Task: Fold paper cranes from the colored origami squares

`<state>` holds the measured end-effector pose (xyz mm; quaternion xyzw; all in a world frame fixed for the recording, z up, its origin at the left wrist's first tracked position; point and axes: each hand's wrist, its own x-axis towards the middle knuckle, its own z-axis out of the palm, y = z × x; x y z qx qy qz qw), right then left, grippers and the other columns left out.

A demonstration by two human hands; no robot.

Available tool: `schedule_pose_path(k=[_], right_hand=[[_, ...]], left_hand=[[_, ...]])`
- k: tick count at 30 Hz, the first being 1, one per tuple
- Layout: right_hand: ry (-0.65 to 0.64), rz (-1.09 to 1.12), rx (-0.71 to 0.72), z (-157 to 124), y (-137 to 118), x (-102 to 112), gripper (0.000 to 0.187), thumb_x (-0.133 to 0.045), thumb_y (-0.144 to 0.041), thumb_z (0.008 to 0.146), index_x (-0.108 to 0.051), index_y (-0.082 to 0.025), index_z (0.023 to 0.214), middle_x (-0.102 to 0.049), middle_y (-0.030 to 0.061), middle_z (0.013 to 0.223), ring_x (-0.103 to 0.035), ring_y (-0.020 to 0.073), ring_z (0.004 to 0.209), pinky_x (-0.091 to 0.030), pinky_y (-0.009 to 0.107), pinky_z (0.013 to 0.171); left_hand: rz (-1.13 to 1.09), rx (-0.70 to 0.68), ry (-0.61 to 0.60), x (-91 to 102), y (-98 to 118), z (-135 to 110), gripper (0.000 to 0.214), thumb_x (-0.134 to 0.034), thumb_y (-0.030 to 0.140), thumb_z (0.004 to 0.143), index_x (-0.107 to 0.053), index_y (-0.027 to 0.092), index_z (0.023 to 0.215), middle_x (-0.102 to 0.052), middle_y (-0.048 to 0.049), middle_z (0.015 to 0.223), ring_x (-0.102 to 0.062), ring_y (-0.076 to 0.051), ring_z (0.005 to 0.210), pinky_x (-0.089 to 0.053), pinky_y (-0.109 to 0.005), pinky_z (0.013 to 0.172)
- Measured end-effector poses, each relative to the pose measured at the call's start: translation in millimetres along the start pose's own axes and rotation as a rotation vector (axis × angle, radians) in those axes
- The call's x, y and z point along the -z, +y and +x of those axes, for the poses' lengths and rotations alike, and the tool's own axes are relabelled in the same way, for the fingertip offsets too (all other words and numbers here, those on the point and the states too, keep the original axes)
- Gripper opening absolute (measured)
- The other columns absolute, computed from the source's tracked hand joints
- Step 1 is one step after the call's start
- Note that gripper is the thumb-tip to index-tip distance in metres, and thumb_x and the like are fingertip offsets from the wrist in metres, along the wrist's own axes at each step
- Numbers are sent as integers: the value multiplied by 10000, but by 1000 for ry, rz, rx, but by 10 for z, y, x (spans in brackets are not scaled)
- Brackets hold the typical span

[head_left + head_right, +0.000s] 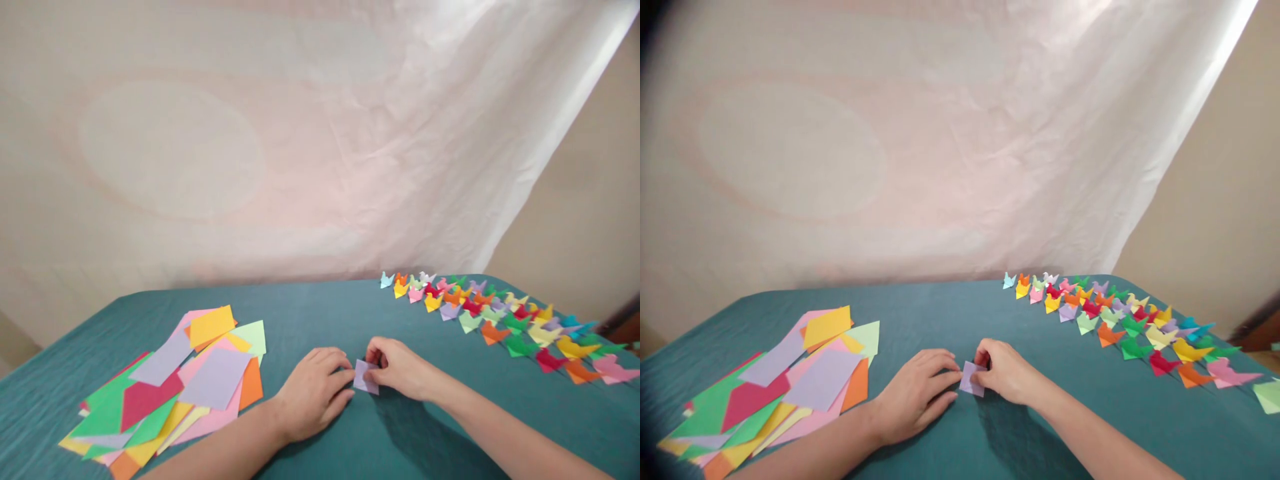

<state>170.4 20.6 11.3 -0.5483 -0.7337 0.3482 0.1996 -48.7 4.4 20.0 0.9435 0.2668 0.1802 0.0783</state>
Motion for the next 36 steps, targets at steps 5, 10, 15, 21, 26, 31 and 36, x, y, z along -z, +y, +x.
schedule_pose_path(k=[5, 10, 15, 21, 26, 31, 36], right_hand=[[-49, 146, 116, -143, -94, 28, 71, -570, -194, 769, -599, -151, 818, -565, -13, 681, -499, 107, 596, -386, 212, 544], [212, -100, 424, -303, -46, -9, 125, -492, -168, 858, -611, -181, 821, -600, 29, 838, -557, 133, 752, -428, 243, 684], [424, -521, 715, -301, 174, -75, 193, -429, -146, 907, -616, -176, 868, -634, 50, 843, -573, 144, 765, -410, 286, 706], [444, -684, 795, -307, 197, -49, 199, -418, -135, 915, -613, -154, 879, -637, 69, 850, -572, 159, 789, -403, 313, 721], [429, -700, 791, -333, 187, -60, 213, -406, -127, 918, -614, -158, 886, -638, 67, 846, -572, 162, 816, -396, 321, 741], [453, -711, 766, -326, 150, -91, 218, -413, -136, 915, -618, -170, 848, -636, 63, 829, -551, 167, 816, -375, 327, 733], [476, -762, 724, -342, 95, -124, 174, -454, -163, 903, -618, -175, 847, -627, 53, 800, -513, 169, 750, -337, 333, 688]], left_hand=[[-87, 133, 130, -59, -53, -5, 334, -565, 370, 835, -509, 195, 1115, -556, -82, 1123, -503, -217, 1040, -409, -356, 898], [-88, 133, 141, -70, -74, -10, 376, -590, 425, 809, -517, 203, 1105, -572, -79, 1101, -518, -219, 1025, -406, -363, 886], [-31, 123, 85, -6, -38, 77, 385, -609, 403, 799, -502, 215, 1117, -579, -59, 1095, -540, -212, 989, -420, -336, 831], [67, 106, 2, 14, 44, 253, 189, -550, 300, 840, -538, 201, 1001, -600, -35, 965, -562, -184, 876, -413, -284, 730], [77, 53, 70, -66, 12, 238, 110, -458, 201, 878, -563, 195, 910, -616, -22, 902, -561, -150, 834, -387, -267, 712], [175, -64, 137, -108, -59, 221, 186, -408, 166, 905, -577, 183, 828, -620, -23, 836, -561, -136, 805, -366, -280, 713], [291, -134, 126, -125, -91, 237, 200, -407, 173, 911, -560, 168, 782, -596, -23, 790, -549, -136, 772, -352, -293, 698]])
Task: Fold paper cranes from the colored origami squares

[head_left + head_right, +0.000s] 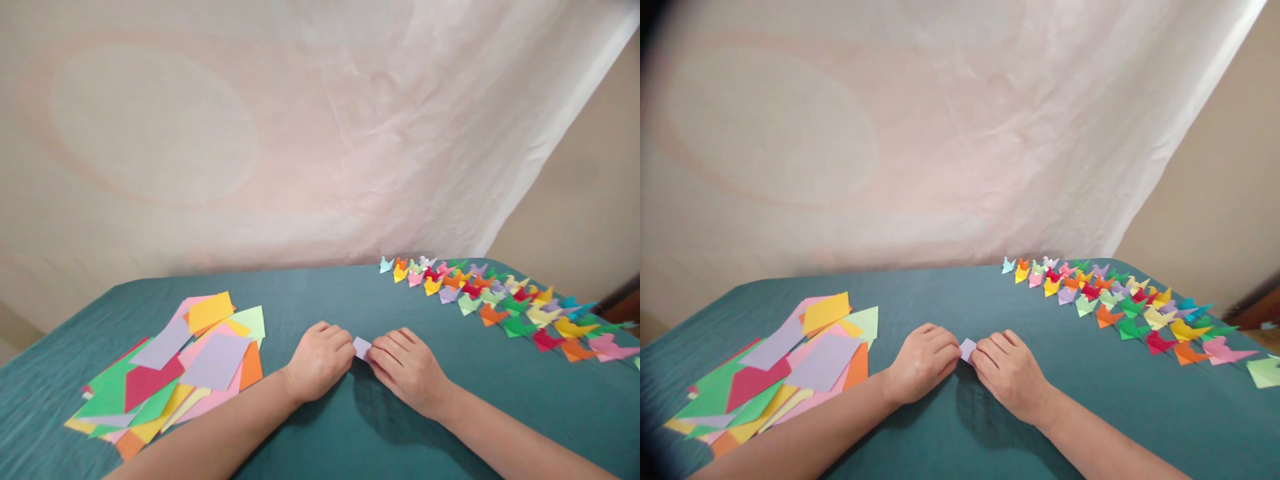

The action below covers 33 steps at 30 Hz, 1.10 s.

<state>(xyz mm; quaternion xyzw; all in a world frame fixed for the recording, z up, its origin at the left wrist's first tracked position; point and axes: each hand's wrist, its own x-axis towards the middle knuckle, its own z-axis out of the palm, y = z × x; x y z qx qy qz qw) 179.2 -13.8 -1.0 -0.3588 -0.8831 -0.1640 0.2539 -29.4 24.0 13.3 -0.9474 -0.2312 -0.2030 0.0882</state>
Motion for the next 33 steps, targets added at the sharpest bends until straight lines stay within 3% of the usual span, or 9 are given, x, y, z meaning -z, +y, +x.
schedule_pose_path(k=[10, 24, 33], right_hand=[[-85, 24, 14, -28, 17, -28, 249, -405, -152, 925, -616, -181, 796, -599, 43, 749, -475, 159, 689, -299, 324, 658], [-165, 325, -146, -16, 20, 81, 193, -463, -202, 900, -651, -206, 861, -602, 39, 806, -539, 154, 760, -398, 291, 700], [-158, 598, -329, -4, 95, 3, 164, -488, -204, 884, -635, -201, 810, -609, 34, 834, -562, 151, 804, -445, 287, 739]], left_hand=[[-24, 45, -88, 1, 55, -12, 228, -404, 222, 923, -566, 170, 770, -595, -29, 790, -542, -149, 770, -368, -294, 693], [-436, 226, -97, 5, -5, -34, 103, -545, 242, 853, -635, 191, 850, -604, -27, 909, -559, -145, 869, -433, -266, 805], [-479, 212, -124, 89, -31, -24, 129, -533, 167, 833, -654, 186, 873, -602, -34, 916, -551, -156, 884, -425, -288, 838]])
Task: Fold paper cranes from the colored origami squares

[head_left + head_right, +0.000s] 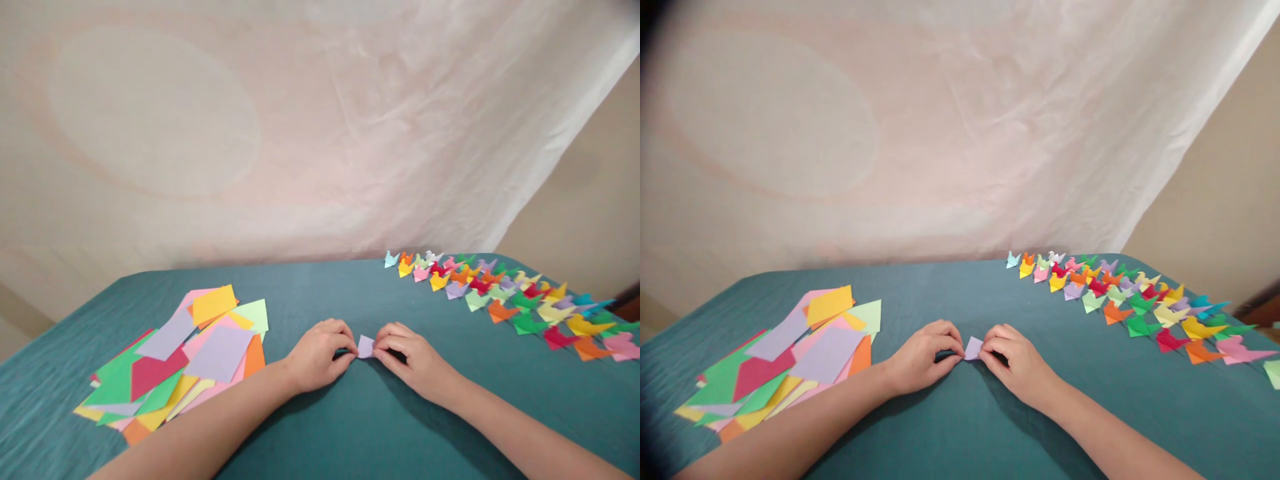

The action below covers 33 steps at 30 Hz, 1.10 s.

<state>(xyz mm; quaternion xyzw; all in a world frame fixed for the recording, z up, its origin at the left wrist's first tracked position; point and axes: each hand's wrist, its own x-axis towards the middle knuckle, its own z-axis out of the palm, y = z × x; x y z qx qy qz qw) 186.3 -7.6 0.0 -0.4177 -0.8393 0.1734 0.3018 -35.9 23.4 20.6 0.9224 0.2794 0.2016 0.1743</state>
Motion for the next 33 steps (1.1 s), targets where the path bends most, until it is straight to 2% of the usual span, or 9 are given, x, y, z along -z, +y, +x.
schedule_pose_path(k=[11, 15, 19, 23, 28, 33], right_hand=[[14, 91, -80, 40, 37, -34, 145, -503, -172, 850, -608, -188, 751, -607, 29, 820, -562, 151, 800, -438, 290, 752], [12, 92, -88, 44, 49, -50, 123, -522, -151, 832, -602, -184, 744, -599, 24, 802, -554, 150, 792, -427, 291, 756], [15, 93, -85, 47, 60, -54, 104, -534, -145, 822, -589, -180, 741, -593, 23, 800, -549, 151, 788, -424, 290, 746], [19, 93, -82, 55, 69, -53, 95, -533, -139, 818, -573, -177, 741, -588, 23, 796, -545, 153, 782, -423, 288, 730], [15, 87, -79, 56, 80, -57, 84, -533, -127, 812, -575, -178, 760, -587, 25, 813, -541, 155, 791, -421, 292, 739], [16, 68, -78, 51, 93, -80, 79, -535, -132, 809, -578, -179, 763, -589, 28, 813, -539, 159, 790, -425, 295, 733]], left_hand=[[2, -13, -15, 10, -11, -5, 144, -527, 168, 828, -657, 187, 886, -600, -39, 932, -544, -158, 884, -423, -291, 838], [141, -61, -44, 30, 53, -20, 187, -507, 205, 849, -604, 180, 1006, -580, -61, 1007, -524, -184, 944, -421, -315, 834], [346, -112, -73, 18, 217, -44, 223, -448, 238, 896, -553, 182, 1083, -574, -66, 1044, -499, -206, 1022, -396, -356, 882], [499, -64, -47, -50, 370, -86, 292, -453, 300, 903, -515, 157, 1149, -551, -88, 1115, -450, -233, 1118, -357, -383, 940], [593, -47, -71, -121, 427, -123, 390, -460, 392, 896, -510, 123, 1174, -556, -101, 1125, -442, -249, 1126, -327, -390, 963], [625, -50, -67, -149, 452, -133, 418, -460, 411, 893, -517, 106, 1174, -572, -95, 1119, -456, -244, 1106, -304, -385, 980]])
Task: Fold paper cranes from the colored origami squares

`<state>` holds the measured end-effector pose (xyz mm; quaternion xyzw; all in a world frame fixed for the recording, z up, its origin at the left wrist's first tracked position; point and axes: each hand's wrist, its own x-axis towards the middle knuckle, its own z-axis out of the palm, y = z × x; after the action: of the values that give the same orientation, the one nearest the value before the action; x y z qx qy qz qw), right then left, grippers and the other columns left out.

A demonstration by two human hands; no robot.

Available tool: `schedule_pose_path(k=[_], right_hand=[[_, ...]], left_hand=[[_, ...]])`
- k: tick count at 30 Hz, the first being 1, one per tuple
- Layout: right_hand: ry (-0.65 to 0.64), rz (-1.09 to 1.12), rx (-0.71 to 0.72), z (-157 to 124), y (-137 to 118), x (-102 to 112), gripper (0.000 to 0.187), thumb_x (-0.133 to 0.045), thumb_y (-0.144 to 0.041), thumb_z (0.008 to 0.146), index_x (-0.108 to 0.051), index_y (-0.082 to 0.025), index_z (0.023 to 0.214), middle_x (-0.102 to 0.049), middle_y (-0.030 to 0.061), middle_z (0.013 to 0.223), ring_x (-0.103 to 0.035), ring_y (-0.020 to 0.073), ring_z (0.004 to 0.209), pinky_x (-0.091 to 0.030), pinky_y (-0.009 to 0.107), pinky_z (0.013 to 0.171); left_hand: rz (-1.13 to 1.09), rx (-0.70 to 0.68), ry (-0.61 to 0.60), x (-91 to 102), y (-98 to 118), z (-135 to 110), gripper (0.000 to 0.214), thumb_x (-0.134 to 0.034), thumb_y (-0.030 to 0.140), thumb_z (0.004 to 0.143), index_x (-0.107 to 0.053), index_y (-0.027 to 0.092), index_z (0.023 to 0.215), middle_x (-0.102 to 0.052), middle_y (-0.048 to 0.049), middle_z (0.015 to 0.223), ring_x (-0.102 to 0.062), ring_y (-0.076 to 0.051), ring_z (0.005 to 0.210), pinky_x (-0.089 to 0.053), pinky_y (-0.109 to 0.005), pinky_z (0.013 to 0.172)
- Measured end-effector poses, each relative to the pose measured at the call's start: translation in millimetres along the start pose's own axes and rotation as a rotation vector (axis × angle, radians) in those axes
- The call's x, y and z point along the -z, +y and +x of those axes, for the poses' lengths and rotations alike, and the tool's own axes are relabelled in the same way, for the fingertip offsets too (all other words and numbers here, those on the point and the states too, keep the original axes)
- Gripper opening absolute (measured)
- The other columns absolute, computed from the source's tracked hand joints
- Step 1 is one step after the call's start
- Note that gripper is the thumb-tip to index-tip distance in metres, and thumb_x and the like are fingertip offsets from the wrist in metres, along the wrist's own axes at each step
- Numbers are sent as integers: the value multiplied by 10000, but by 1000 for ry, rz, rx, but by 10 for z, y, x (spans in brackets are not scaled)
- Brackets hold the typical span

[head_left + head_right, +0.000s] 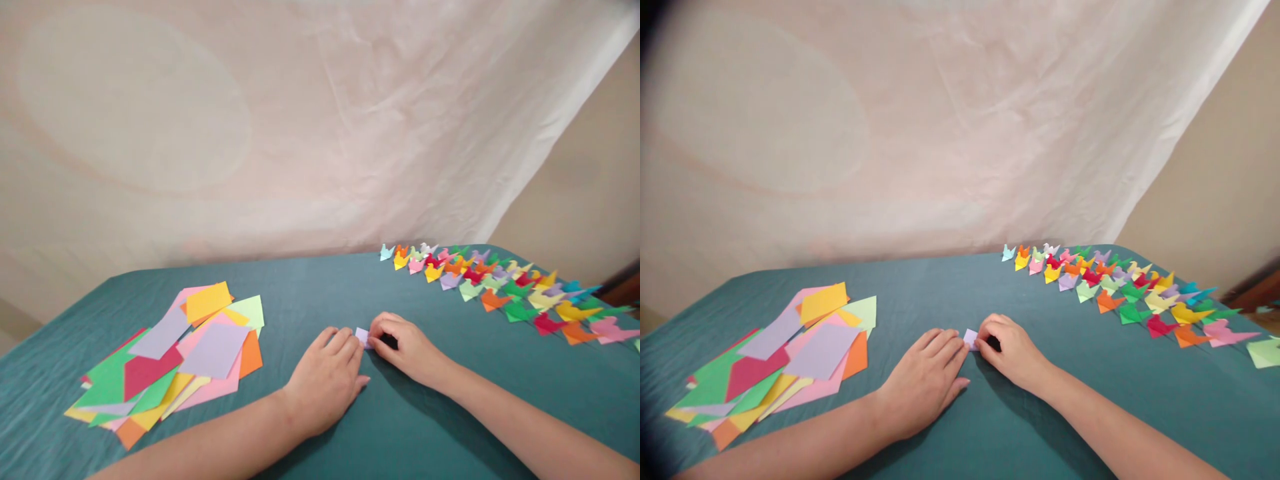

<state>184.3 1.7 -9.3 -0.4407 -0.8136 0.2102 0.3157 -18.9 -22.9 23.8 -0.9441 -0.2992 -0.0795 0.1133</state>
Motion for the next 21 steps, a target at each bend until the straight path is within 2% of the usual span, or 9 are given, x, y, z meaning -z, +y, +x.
schedule_pose_path(k=[21], right_hand=[[50, -15, -49, -3, -71, 10, 68, -545, -117, 775, -547, -185, 775, -558, 23, 832, -532, 146, 751, -421, 272, 692]], left_hand=[[-76, 61, -26, -48, 57, -27, 506, -436, 492, 878, -497, 103, 1195, -556, -115, 1145, -455, -259, 1115, -302, -395, 986]])
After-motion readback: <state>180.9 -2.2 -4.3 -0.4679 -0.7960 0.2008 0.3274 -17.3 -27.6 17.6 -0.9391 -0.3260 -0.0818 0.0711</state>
